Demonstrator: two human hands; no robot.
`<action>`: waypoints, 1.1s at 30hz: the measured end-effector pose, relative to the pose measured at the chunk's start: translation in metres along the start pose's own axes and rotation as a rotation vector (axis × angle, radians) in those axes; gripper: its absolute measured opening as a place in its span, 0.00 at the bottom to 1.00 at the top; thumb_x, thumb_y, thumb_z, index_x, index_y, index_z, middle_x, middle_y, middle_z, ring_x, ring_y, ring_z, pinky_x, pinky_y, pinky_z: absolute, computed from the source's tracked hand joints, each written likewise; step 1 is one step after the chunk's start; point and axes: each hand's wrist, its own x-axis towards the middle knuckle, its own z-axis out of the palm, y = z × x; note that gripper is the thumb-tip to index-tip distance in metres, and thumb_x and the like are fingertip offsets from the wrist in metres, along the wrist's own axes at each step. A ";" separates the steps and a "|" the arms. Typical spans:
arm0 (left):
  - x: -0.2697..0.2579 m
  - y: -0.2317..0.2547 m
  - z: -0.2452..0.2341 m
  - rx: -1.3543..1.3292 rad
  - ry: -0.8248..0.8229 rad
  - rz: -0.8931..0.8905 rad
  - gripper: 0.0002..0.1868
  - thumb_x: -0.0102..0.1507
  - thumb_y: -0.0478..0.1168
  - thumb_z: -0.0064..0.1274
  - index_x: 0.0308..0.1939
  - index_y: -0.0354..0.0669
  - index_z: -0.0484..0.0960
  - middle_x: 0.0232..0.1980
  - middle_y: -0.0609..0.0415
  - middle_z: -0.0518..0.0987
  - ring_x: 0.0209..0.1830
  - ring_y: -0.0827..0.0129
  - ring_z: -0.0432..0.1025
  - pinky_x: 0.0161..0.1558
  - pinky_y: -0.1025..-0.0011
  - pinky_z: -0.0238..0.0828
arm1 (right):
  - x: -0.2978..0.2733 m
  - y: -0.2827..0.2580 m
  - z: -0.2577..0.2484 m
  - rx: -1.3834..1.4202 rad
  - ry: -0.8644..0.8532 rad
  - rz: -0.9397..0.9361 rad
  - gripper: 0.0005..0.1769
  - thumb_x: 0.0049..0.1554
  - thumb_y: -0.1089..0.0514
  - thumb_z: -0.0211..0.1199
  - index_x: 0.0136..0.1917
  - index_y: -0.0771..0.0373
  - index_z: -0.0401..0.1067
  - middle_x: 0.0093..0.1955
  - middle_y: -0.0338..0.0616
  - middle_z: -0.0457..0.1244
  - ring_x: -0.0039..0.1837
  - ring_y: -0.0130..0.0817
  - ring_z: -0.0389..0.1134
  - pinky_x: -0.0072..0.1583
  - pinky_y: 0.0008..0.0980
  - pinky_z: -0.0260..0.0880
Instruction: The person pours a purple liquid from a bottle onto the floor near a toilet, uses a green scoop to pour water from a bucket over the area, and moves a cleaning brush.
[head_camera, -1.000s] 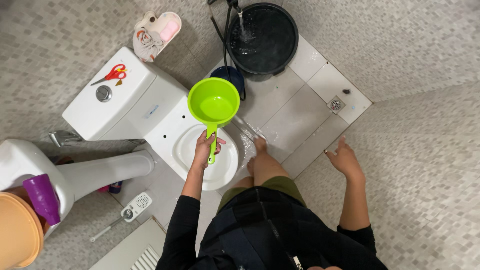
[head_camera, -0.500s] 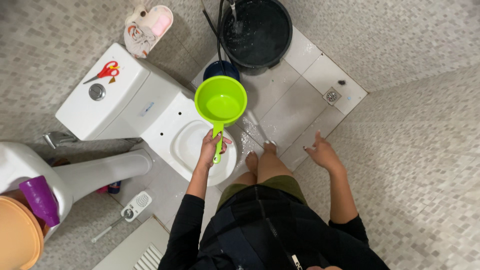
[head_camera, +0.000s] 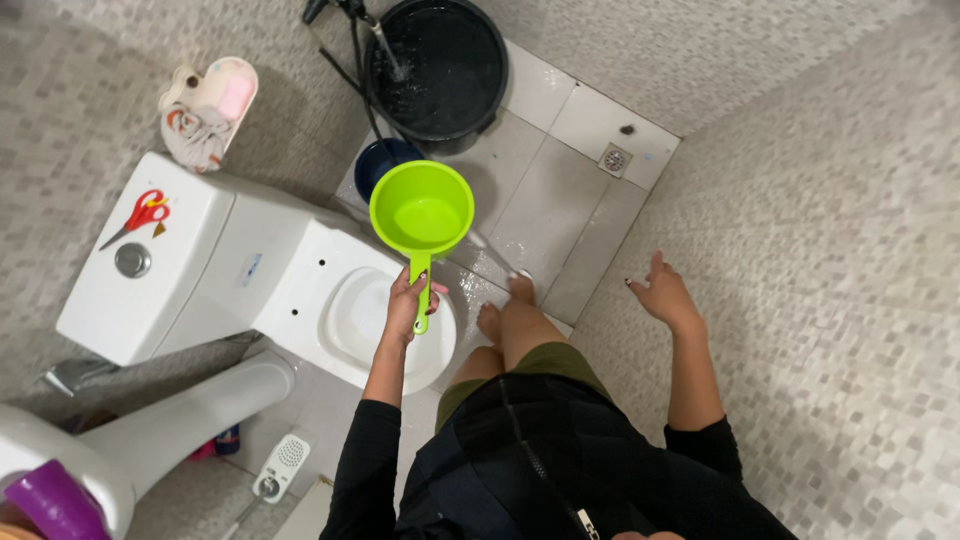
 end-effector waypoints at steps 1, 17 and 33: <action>0.000 0.000 0.001 0.001 -0.006 0.002 0.11 0.72 0.38 0.39 0.57 0.38 0.68 0.37 0.39 0.82 0.20 0.70 0.68 0.22 0.74 0.63 | -0.003 0.002 -0.006 0.000 -0.002 0.040 0.53 0.60 0.46 0.61 0.83 0.74 0.37 0.72 0.68 0.57 0.71 0.58 0.62 0.68 0.44 0.65; 0.021 -0.037 0.050 0.042 -0.148 -0.078 0.11 0.72 0.38 0.39 0.56 0.38 0.69 0.38 0.40 0.82 0.22 0.72 0.69 0.24 0.75 0.64 | -0.065 0.073 -0.010 0.150 0.132 0.280 0.55 0.59 0.46 0.64 0.84 0.71 0.35 0.70 0.64 0.61 0.69 0.54 0.65 0.68 0.42 0.66; 0.063 -0.049 0.105 0.122 -0.288 -0.152 0.11 0.72 0.38 0.38 0.56 0.40 0.68 0.38 0.41 0.82 0.22 0.72 0.69 0.24 0.75 0.65 | -0.063 0.046 -0.046 0.304 0.169 0.244 0.52 0.61 0.47 0.61 0.84 0.66 0.34 0.70 0.62 0.59 0.70 0.53 0.62 0.68 0.45 0.64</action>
